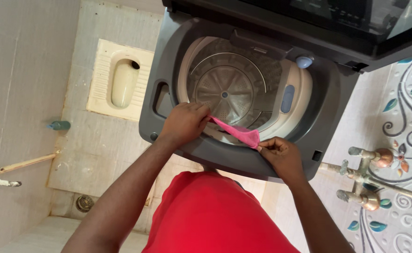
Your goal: The person wipes the interior drum, the rim, and both sides of the glass lid of a top-loading washing machine by hand using a cloth.
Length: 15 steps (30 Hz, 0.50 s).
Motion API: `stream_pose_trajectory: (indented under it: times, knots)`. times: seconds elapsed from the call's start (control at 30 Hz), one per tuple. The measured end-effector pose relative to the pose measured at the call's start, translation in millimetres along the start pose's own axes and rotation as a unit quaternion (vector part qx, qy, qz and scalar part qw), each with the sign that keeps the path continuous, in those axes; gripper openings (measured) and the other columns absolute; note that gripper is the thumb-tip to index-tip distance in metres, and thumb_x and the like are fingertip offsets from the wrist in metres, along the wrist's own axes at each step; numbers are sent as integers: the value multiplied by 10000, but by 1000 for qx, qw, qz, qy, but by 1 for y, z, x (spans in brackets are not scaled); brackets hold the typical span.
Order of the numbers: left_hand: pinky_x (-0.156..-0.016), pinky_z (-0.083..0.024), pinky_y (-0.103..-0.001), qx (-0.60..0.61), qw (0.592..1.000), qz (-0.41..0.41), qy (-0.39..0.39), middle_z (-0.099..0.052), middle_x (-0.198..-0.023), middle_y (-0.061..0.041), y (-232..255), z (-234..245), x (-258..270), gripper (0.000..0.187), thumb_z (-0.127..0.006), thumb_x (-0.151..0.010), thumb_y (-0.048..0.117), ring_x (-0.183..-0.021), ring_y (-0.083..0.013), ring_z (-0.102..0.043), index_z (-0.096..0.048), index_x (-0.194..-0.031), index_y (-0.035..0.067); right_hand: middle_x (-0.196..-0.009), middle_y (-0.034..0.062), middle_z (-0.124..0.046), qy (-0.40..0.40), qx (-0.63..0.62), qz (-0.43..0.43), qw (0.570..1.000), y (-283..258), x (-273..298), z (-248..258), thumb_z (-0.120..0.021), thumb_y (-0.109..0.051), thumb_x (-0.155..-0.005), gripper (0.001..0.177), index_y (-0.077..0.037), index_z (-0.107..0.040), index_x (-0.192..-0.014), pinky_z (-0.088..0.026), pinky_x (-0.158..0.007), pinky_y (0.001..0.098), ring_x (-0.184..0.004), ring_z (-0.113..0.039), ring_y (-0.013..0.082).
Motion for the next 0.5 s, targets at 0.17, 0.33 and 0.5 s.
stream_pose_trajectory:
  times: [0.17,0.33,0.5]
  knots:
    - [-788,-508,-472,21,999,13,26,-665,-906,-101,1,7,0,123,-645,-966,196,-885,-344,-655,-603,-960,80,-881,40,-755,4,-55,14,998,2,-2,0,-755,-12,-884,77,21,-740,-952,-552,-734,204,-778,-667,55]
    - [-736,-509,-480,46,997,31,51,-662,-923,-110,0,13,-3,106,-645,-958,163,-853,-355,-656,-597,-978,71,-880,14,-732,32,-67,62,995,-5,-2,-2,-756,-32,-891,98,-4,-741,-984,-521,-718,192,-773,-639,41]
    - [-723,-508,-482,48,997,28,50,-662,-928,-116,1,15,-4,103,-648,-964,158,-844,-360,-658,-596,-982,71,-874,23,-735,45,-22,54,997,-6,-2,-2,-772,-39,-887,100,0,-744,-975,-520,-722,197,-767,-634,48]
Point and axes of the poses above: each hand's wrist, its own x-axis away from the middle knuckle, its own z-axis out of the back of the hand, y = z × x, the point moved 8 cm from there along -x, towards the middle knuckle
